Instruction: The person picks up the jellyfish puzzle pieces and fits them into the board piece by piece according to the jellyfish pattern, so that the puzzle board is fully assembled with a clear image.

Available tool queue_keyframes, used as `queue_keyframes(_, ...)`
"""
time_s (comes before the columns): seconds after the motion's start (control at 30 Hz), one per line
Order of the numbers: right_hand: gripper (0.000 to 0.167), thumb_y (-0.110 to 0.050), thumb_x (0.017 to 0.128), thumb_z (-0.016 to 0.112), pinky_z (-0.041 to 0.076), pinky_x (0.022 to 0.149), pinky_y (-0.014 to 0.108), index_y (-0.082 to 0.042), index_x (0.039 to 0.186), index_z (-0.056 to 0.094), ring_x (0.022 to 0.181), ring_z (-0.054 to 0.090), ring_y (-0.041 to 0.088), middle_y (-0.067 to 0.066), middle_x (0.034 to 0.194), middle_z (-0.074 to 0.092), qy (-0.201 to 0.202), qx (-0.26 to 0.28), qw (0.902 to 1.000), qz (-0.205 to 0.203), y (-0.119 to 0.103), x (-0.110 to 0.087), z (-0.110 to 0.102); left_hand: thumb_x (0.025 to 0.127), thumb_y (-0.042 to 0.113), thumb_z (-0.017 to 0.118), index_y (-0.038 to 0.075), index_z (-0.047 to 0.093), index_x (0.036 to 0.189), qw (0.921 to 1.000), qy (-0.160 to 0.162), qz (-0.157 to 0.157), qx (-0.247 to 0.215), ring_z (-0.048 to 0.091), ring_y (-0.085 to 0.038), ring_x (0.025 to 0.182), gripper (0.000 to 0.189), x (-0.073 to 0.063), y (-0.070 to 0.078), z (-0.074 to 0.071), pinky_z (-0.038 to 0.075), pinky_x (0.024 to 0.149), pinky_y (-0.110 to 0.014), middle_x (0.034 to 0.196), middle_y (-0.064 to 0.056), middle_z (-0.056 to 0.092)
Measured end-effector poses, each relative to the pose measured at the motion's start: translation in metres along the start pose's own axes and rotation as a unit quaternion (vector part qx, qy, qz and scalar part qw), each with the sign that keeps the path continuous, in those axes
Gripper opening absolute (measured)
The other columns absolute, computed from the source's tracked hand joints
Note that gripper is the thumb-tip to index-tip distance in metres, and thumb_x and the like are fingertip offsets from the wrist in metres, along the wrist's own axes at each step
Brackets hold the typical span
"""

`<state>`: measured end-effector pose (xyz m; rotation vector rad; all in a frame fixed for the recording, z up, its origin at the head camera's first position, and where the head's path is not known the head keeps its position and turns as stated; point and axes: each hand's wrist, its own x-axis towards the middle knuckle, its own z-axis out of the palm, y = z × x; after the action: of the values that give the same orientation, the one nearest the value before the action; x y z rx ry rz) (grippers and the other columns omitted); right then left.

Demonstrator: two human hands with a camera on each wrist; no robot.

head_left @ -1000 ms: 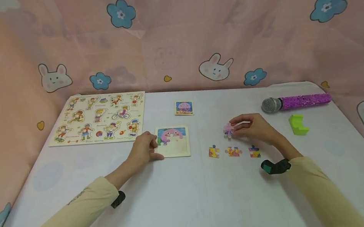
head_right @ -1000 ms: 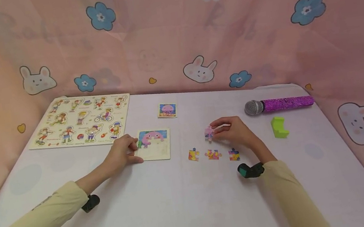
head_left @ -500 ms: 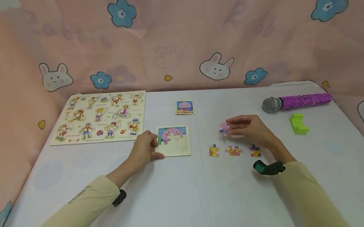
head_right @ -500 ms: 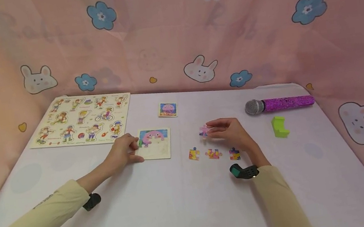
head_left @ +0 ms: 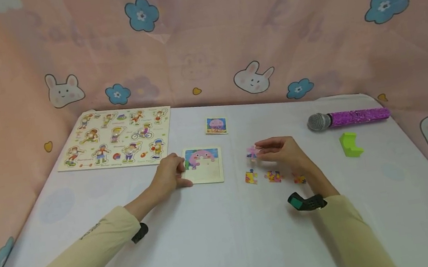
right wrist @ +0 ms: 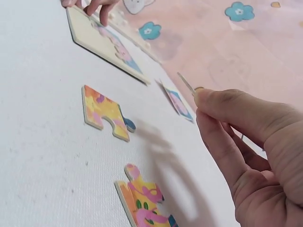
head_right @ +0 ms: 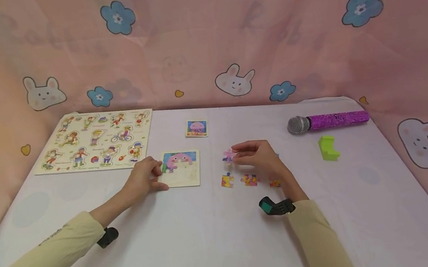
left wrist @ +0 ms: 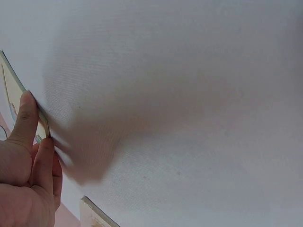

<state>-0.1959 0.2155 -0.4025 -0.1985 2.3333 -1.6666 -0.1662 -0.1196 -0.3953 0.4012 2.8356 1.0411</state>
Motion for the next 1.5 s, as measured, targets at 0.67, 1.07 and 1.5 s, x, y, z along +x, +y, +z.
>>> queue_keyframes(0.67,0.043,-0.004,0.081,0.075,0.05,0.085,0.022,-0.001,0.123,0.062,0.096,0.064,0.014,0.013,0.122,0.063,0.014,0.049,0.9981,0.034,-0.006,0.008,0.04,0.063,0.007,0.088,-0.004,0.058,0.079,1.0,-0.007,-0.001,0.006,0.046,-0.019,0.072,0.035,0.0,0.003,0.002,0.038,0.064,-0.027,0.078,-0.009,0.048)
queue_keyframes(1.07,0.04,0.0,0.082,0.073,0.05,0.086,0.024,-0.001,0.121,0.063,0.097,0.064,0.016,0.013,0.12,0.062,-0.008,0.077,0.9968,0.019,-0.007,0.016,0.063,0.061,0.004,0.089,-0.004,0.055,0.075,0.9998,0.006,0.019,0.0,0.044,-0.019,0.069,0.038,-0.004,0.0,-0.002,0.037,0.061,-0.026,0.076,-0.01,0.048)
queue_keyframes(1.5,0.039,0.004,0.083,0.071,0.051,0.085,0.026,0.004,0.121,0.061,0.091,0.066,0.013,0.016,0.118,0.063,-0.015,0.107,0.9937,0.031,-0.014,0.027,0.079,0.06,0.006,0.089,-0.004,0.054,0.075,0.9997,0.003,0.021,0.007,0.044,-0.019,0.069,0.039,-0.001,-0.001,-0.002,0.037,0.061,-0.027,0.075,-0.01,0.047)
